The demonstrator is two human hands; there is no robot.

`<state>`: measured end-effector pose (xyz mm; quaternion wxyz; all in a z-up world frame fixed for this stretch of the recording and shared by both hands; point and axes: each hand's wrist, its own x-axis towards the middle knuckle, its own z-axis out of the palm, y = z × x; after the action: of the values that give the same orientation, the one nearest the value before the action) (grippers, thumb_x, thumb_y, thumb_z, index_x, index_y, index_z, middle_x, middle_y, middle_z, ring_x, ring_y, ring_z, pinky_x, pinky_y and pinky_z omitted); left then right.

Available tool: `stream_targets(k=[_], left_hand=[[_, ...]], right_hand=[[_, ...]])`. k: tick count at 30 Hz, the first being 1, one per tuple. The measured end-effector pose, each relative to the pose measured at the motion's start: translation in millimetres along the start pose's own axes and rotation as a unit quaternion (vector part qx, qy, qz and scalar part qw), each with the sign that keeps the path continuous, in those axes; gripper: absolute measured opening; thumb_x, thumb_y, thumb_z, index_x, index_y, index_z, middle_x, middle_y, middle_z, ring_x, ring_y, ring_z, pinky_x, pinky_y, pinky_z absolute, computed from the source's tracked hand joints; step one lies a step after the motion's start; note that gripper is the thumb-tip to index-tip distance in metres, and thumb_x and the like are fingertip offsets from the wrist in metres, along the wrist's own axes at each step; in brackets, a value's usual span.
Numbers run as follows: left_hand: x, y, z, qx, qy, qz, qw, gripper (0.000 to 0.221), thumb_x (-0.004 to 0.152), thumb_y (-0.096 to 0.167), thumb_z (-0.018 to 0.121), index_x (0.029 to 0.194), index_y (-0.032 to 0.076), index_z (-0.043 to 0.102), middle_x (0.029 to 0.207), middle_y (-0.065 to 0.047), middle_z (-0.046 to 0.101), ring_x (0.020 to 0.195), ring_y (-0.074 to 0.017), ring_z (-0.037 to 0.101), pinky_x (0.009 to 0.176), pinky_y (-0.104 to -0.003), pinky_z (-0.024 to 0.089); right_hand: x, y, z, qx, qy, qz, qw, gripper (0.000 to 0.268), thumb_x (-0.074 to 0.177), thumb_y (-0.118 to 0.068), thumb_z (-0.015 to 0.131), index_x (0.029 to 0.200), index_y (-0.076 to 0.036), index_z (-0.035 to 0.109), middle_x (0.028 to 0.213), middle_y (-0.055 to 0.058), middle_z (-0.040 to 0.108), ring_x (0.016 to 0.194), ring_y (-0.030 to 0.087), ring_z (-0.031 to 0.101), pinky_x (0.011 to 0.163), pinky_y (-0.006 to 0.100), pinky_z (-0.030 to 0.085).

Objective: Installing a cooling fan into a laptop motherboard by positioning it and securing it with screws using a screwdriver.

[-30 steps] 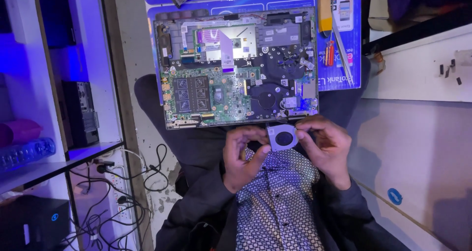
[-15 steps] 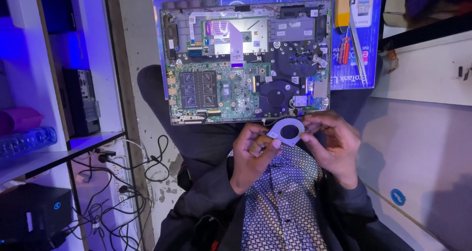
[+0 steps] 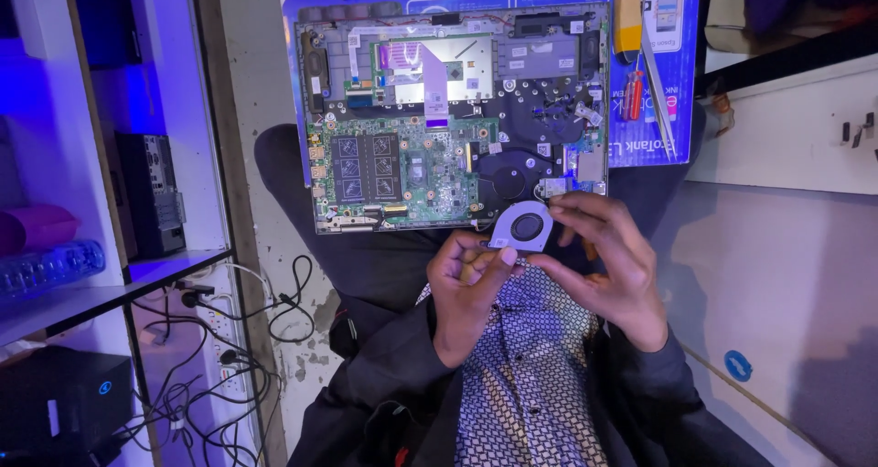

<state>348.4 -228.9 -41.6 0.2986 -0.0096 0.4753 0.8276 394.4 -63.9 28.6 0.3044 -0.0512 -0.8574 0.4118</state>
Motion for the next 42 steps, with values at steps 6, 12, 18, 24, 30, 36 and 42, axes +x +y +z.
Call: stream_targets(k=[6,12,18,24,30,36,42], left_hand=[[-1.4,-6.2,6.8,-0.032,-0.009,0.004,0.999,0.023,0.094,0.0,0.074,0.105,-0.01,0.056,0.097,-0.023,0.071,0.088,-0.0289,0.078,0.074,-0.039,0.068],[-9.2,-19.2,2.0,-0.039,-0.038,-0.027,0.998,0.025,0.09,0.0,0.079,0.101,-0.007,0.058,0.093,-0.022,0.072,0.089,-0.0297,0.078,0.076,-0.036,0.067],[-6.7,-8.0,22.9,-0.009,-0.063,-0.035,0.997,0.027,0.088,0.004,0.082,0.1,-0.004,0.059,0.095,-0.023,0.074,0.091,-0.0317,0.078,0.076,-0.034,0.066],[-1.7,-4.6,17.3,0.033,-0.082,-0.017,0.996,0.027,0.091,0.004,0.079,0.104,-0.007,0.059,0.095,-0.025,0.074,0.087,-0.0328,0.078,0.072,-0.032,0.066],[1.5,8.9,7.4,0.074,-0.078,0.01,0.994,0.023,0.095,0.004,0.074,0.106,-0.008,0.057,0.095,-0.03,0.076,0.078,-0.0325,0.079,0.066,-0.031,0.065],[4.6,7.7,2.9,0.035,-0.09,0.017,0.995,0.02,0.099,0.002,0.067,0.112,-0.007,0.056,0.094,-0.031,0.075,0.076,-0.0322,0.078,0.063,-0.029,0.063],[4.6,7.7,1.8,0.044,-0.099,0.025,0.994,0.018,0.099,0.0,0.067,0.11,-0.007,0.055,0.09,-0.031,0.075,0.074,-0.0323,0.078,0.061,-0.03,0.063]], right_hand=[[-3.9,-1.0,0.4,0.038,0.012,0.039,0.998,0.036,0.079,0.002,0.088,0.11,0.013,0.073,0.109,0.027,0.071,0.064,0.028,0.071,0.051,0.031,0.055],[-26.0,14.1,-7.8,0.111,0.018,0.102,0.988,0.04,0.075,0.005,0.087,0.109,0.017,0.069,0.1,0.028,0.071,0.065,0.03,0.072,0.054,0.033,0.06],[-64.3,34.1,-10.8,0.208,0.042,0.202,0.956,0.039,0.084,0.004,0.078,0.119,0.014,0.064,0.097,0.022,0.069,0.076,0.02,0.07,0.065,0.032,0.062],[-75.1,33.8,7.0,0.297,0.106,0.262,0.912,0.032,0.09,0.008,0.07,0.118,0.017,0.059,0.094,0.025,0.069,0.071,0.023,0.074,0.054,0.031,0.066],[-65.9,30.8,8.7,0.3,0.107,0.259,0.912,0.031,0.09,0.01,0.07,0.117,0.017,0.059,0.094,0.027,0.07,0.067,0.025,0.075,0.053,0.035,0.068],[-60.7,28.1,12.7,0.3,0.11,0.255,0.913,0.033,0.088,0.013,0.07,0.117,0.019,0.058,0.094,0.029,0.069,0.068,0.028,0.075,0.055,0.037,0.069],[-58.7,29.7,12.4,0.299,0.104,0.248,0.916,0.032,0.089,0.013,0.069,0.118,0.019,0.057,0.096,0.03,0.069,0.07,0.028,0.075,0.057,0.038,0.069]])
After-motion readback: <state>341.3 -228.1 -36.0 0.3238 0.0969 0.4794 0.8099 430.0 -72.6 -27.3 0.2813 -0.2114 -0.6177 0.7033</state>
